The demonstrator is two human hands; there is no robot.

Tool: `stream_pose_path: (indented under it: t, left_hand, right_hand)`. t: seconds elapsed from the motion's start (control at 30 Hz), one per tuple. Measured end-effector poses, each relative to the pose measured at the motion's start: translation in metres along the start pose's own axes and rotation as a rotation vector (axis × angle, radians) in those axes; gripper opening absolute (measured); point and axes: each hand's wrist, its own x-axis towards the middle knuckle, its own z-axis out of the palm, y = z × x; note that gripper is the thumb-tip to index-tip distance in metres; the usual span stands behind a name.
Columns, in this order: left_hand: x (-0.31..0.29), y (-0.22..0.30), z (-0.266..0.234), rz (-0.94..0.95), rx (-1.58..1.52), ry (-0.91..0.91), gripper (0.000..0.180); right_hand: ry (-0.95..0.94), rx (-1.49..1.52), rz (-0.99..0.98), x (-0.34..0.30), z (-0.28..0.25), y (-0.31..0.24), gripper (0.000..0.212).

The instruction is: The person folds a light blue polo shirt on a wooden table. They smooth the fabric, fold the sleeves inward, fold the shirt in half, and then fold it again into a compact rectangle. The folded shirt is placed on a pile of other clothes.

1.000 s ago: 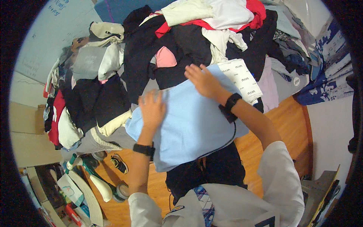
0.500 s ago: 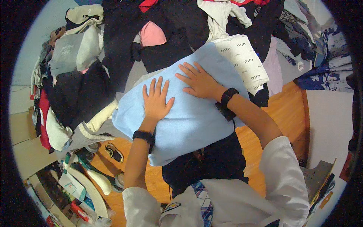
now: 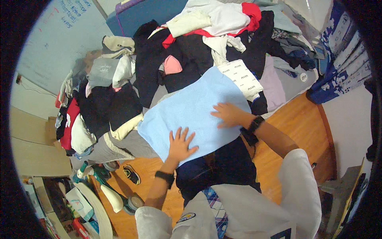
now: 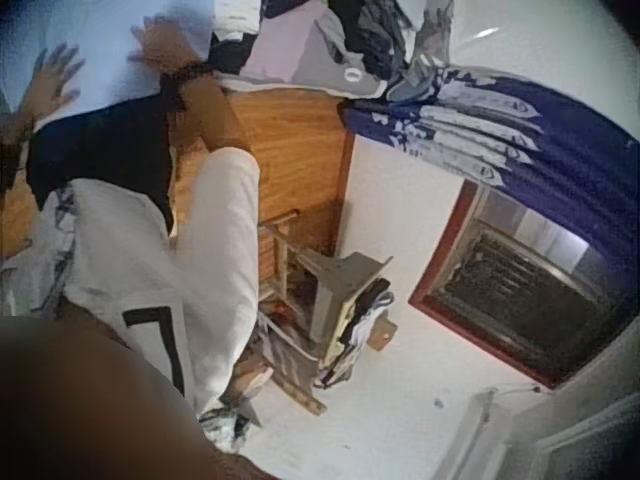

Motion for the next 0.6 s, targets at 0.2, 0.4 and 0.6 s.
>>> stream_pose_path:
  t: [0.2,0.4,0.6]
  left_hand:
    - [-0.039,0.043,-0.012,-0.158,0.015,-0.022,0.058]
    - [-0.031,0.051,-0.003,-0.245,0.157,0.016,0.059]
    - [-0.034,0.047,0.002,-0.257,0.155,0.118,0.046]
  right_hand:
    - [0.309,-0.05,-0.014,-0.086,0.032,-0.021,0.052]
    - [0.361,-0.228,0.094,-0.088,0.068,-0.008,0.043]
    - [0.604,-0.502,0.094,-0.076,0.073,0.0,0.039]
